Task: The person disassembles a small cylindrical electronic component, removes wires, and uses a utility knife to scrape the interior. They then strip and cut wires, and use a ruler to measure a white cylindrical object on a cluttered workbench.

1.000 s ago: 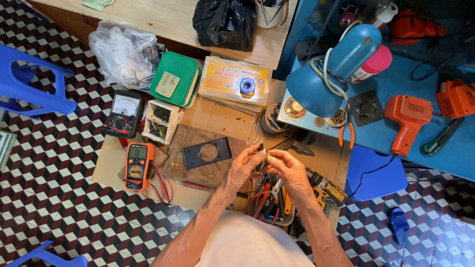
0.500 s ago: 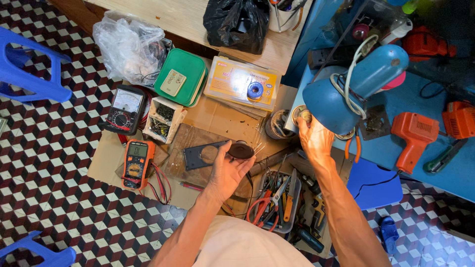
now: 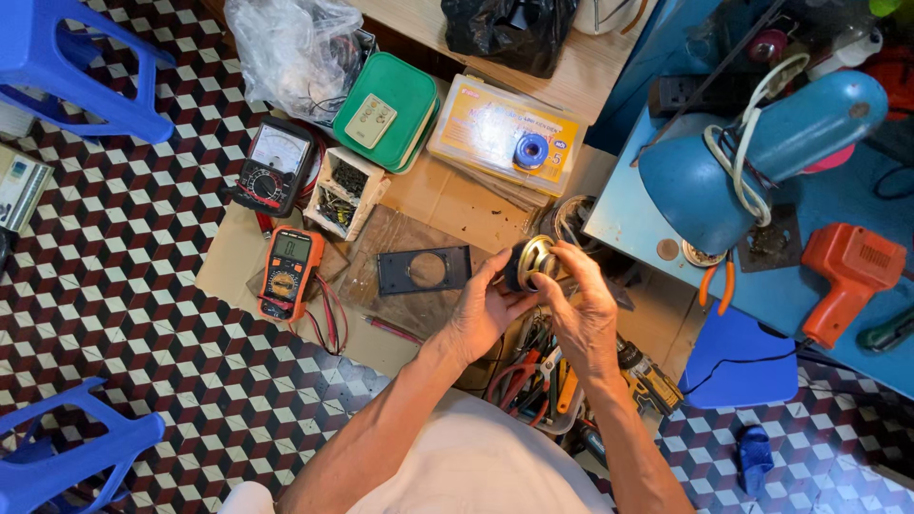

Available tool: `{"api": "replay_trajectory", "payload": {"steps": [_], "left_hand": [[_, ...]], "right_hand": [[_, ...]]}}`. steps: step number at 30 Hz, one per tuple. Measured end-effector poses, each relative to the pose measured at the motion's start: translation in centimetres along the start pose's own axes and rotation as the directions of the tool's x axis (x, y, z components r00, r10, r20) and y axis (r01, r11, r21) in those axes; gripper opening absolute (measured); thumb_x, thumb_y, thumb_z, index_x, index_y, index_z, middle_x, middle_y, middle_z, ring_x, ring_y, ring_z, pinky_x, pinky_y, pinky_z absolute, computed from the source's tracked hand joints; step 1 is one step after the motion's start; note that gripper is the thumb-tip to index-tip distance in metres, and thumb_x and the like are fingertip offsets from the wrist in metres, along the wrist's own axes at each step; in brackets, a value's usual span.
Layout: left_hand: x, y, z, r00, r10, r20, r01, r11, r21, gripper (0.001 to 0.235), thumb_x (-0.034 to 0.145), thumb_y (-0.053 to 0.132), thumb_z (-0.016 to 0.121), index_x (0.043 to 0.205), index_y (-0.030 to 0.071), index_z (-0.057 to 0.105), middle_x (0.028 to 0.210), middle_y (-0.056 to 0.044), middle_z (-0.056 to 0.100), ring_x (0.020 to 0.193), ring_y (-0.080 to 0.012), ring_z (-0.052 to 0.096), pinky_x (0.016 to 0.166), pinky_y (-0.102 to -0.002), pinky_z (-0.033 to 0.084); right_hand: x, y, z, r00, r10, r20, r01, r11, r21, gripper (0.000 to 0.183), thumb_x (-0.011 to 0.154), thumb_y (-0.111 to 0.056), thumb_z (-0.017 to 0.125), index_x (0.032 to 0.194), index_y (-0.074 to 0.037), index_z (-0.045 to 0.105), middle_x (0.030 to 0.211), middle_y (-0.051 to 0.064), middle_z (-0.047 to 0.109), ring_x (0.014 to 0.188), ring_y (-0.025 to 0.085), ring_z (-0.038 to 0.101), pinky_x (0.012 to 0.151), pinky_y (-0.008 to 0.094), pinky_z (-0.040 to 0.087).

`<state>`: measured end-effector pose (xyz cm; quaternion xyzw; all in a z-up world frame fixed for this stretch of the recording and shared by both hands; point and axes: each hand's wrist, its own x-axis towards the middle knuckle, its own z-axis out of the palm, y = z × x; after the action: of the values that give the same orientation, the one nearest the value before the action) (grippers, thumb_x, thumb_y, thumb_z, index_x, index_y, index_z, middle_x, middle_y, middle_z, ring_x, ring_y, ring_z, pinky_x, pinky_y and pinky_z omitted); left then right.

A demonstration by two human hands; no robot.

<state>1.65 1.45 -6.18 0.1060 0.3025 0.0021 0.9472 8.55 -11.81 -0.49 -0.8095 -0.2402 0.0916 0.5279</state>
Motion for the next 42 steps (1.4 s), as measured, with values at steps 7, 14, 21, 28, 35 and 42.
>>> {"api": "replay_trajectory", "payload": {"steps": [7,14,21,28,35,42], "left_hand": [[-1.8,-0.4,0.7,0.992,0.017,0.128,-0.018,1.000,0.008,0.032,0.094,0.027,0.076,0.119,0.010,0.065,0.116,0.000,0.065,0.109,-0.0116,0.061,0.106,-0.035,0.052],[-2.6,0.5,0.7,0.983,-0.005,0.182,-0.054,0.947,0.316,0.051,0.091,0.029,0.078,0.131,0.006,0.056,0.121,-0.003,0.065,0.113,-0.0127,0.062,0.106,-0.033,0.051],[-1.5,0.9,0.4,0.979,0.091,0.182,-0.185,0.771,0.609,0.074,0.079,0.027,0.084,0.138,0.005,0.047,0.125,-0.012,0.066,0.115,-0.0179,0.065,0.099,-0.031,0.056],[5.4,-1.1,5.1,0.659,0.428,0.619,-0.595,-0.207,0.776,0.073,0.072,0.020,0.089,0.133,0.004,0.052,0.121,-0.019,0.065,0.114,-0.0317,0.065,0.099,-0.042,0.056],[14.2,-4.1,9.7,0.486,0.258,0.835,-0.724,-0.416,0.550,0.060,0.072,0.012,0.083,0.125,0.005,0.055,0.122,-0.022,0.062,0.117,-0.0424,0.058,0.098,-0.049,0.053],[15.5,-5.2,10.8,0.465,0.233,0.854,-0.749,-0.411,0.520,0.060,0.071,0.012,0.081,0.126,0.007,0.056,0.125,-0.021,0.061,0.118,-0.0417,0.057,0.097,-0.048,0.053]], "right_hand": [[-1.7,0.0,0.0,0.968,0.239,0.080,-0.249,0.953,0.171,0.047,0.095,-0.016,0.072,0.139,-0.006,0.061,0.121,0.004,0.070,0.112,0.014,0.062,0.097,0.028,0.050],[-2.2,1.9,-0.8,0.959,0.189,0.209,-0.251,0.910,0.329,0.049,0.097,-0.013,0.069,0.143,-0.006,0.056,0.126,0.005,0.066,0.119,0.014,0.062,0.100,0.030,0.052],[-2.2,1.8,-1.9,0.914,0.252,0.317,-0.355,0.877,0.325,0.053,0.098,-0.016,0.065,0.148,-0.007,0.050,0.136,0.007,0.062,0.125,0.016,0.059,0.103,0.032,0.050],[-4.5,2.7,-3.0,0.884,0.463,-0.064,-0.429,0.858,0.283,0.057,0.097,-0.022,0.063,0.149,-0.006,0.047,0.141,0.018,0.061,0.129,0.022,0.061,0.108,0.034,0.048],[-11.6,5.2,-4.8,0.718,0.677,-0.160,-0.663,0.736,0.137,0.062,0.092,-0.029,0.065,0.148,-0.009,0.049,0.133,0.020,0.065,0.122,0.025,0.065,0.102,0.036,0.050],[-16.4,7.7,-5.1,0.599,0.784,-0.162,-0.755,0.621,0.212,0.065,0.090,-0.033,0.065,0.148,-0.009,0.048,0.127,0.020,0.070,0.118,0.025,0.069,0.100,0.036,0.053]]}}
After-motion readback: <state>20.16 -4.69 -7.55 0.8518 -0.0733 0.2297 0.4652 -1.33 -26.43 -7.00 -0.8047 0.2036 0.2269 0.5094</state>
